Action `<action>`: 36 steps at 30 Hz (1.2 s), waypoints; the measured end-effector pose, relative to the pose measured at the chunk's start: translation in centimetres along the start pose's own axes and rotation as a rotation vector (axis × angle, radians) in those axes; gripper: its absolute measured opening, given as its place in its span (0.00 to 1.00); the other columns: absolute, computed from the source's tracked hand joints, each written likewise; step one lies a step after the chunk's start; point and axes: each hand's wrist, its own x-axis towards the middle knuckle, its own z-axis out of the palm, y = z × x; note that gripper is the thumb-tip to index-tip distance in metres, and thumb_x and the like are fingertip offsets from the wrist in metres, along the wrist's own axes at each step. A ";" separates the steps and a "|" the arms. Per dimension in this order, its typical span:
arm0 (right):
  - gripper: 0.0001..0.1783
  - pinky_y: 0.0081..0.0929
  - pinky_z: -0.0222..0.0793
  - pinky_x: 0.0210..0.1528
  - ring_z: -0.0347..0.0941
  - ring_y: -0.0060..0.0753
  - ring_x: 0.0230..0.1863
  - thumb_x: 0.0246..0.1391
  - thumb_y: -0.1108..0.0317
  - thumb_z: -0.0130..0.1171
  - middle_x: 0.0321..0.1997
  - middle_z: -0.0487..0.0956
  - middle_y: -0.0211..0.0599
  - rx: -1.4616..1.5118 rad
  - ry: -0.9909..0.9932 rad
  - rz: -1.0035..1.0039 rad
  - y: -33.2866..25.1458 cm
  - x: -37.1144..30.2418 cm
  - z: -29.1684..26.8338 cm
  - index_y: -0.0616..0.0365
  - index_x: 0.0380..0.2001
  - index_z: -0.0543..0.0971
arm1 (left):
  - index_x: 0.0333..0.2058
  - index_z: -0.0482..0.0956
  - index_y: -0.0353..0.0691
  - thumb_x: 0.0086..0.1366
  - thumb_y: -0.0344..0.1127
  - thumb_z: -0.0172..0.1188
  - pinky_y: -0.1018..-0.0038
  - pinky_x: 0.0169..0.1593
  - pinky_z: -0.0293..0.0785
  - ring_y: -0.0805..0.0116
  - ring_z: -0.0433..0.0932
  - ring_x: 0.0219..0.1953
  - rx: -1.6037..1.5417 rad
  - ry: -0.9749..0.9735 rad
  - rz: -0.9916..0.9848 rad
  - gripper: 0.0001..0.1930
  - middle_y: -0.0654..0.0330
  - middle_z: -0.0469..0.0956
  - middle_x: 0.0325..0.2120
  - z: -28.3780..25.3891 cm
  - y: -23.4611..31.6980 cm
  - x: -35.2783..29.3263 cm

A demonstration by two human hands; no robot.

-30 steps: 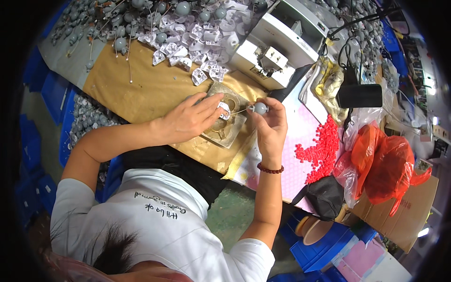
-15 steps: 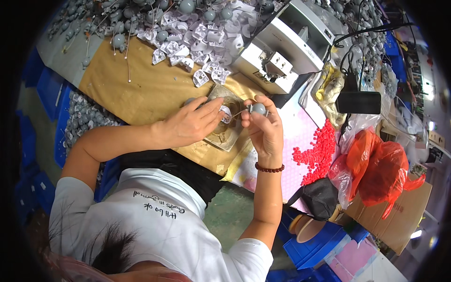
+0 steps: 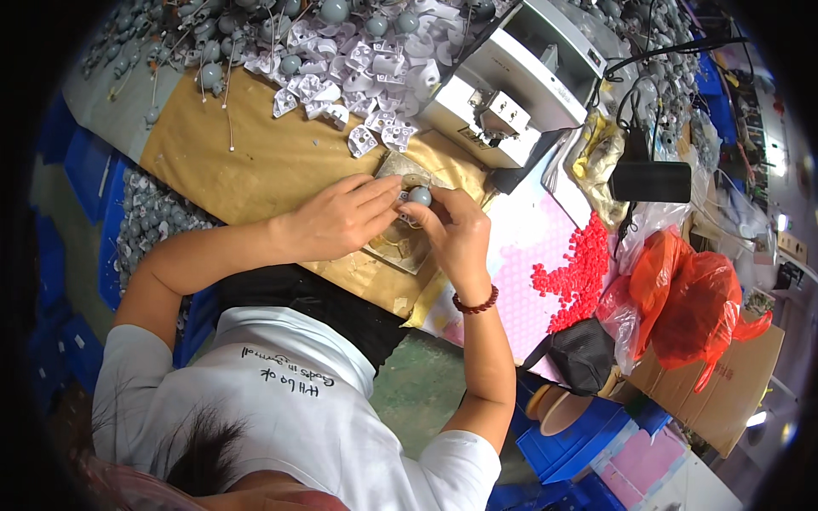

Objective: Assembling small spherical toy components with white bases using a handheld power assembly tool at a factory workbench.

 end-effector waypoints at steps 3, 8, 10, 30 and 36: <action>0.20 0.27 0.72 0.28 0.77 0.34 0.24 0.43 0.62 0.76 0.24 0.79 0.39 -0.077 0.066 0.021 0.2 -0.5 0.9 0.64 0.34 0.80 | 0.36 0.79 0.30 0.55 0.31 0.57 0.67 0.50 0.72 0.56 0.74 0.53 -0.134 0.101 -0.071 0.12 0.50 0.78 0.42 0.2 -0.1 0.2; 0.19 0.25 0.67 0.24 0.69 0.25 0.21 0.46 0.63 0.76 0.19 0.75 0.35 0.133 -0.044 0.199 0.3 -0.7 0.4 0.63 0.31 0.77 | 0.34 0.80 0.31 0.52 0.31 0.60 0.67 0.48 0.72 0.56 0.74 0.53 -0.140 0.130 -0.147 0.11 0.52 0.79 0.41 0.4 0.5 0.5; 0.19 0.25 0.66 0.24 0.67 0.23 0.20 0.47 0.62 0.75 0.18 0.74 0.34 0.229 -0.112 0.270 0.9 -0.4 -0.4 0.63 0.31 0.77 | 0.38 0.82 0.32 0.52 0.31 0.65 0.63 0.53 0.73 0.54 0.74 0.56 -0.115 0.059 -0.185 0.14 0.53 0.80 0.45 0.0 0.9 0.5; 0.36 0.29 0.71 0.28 0.75 0.33 0.24 0.48 0.58 0.73 0.25 0.78 0.34 0.000 -0.096 0.180 -0.2 0.4 -0.2 0.57 0.57 0.71 | 0.46 0.77 0.42 0.55 0.33 0.66 0.59 0.58 0.67 0.55 0.67 0.60 -0.386 -0.009 -0.438 0.18 0.59 0.76 0.45 -0.1 0.9 3.1; 0.21 0.23 0.70 0.40 0.73 0.25 0.41 0.62 0.69 0.60 0.43 0.77 0.36 0.194 0.559 0.061 5.3 3.2 -3.2 0.64 0.55 0.72 | 0.44 0.78 0.41 0.53 0.31 0.65 0.60 0.55 0.68 0.57 0.70 0.57 -0.269 -0.040 -0.379 0.17 0.59 0.76 0.40 0.2 0.8 3.7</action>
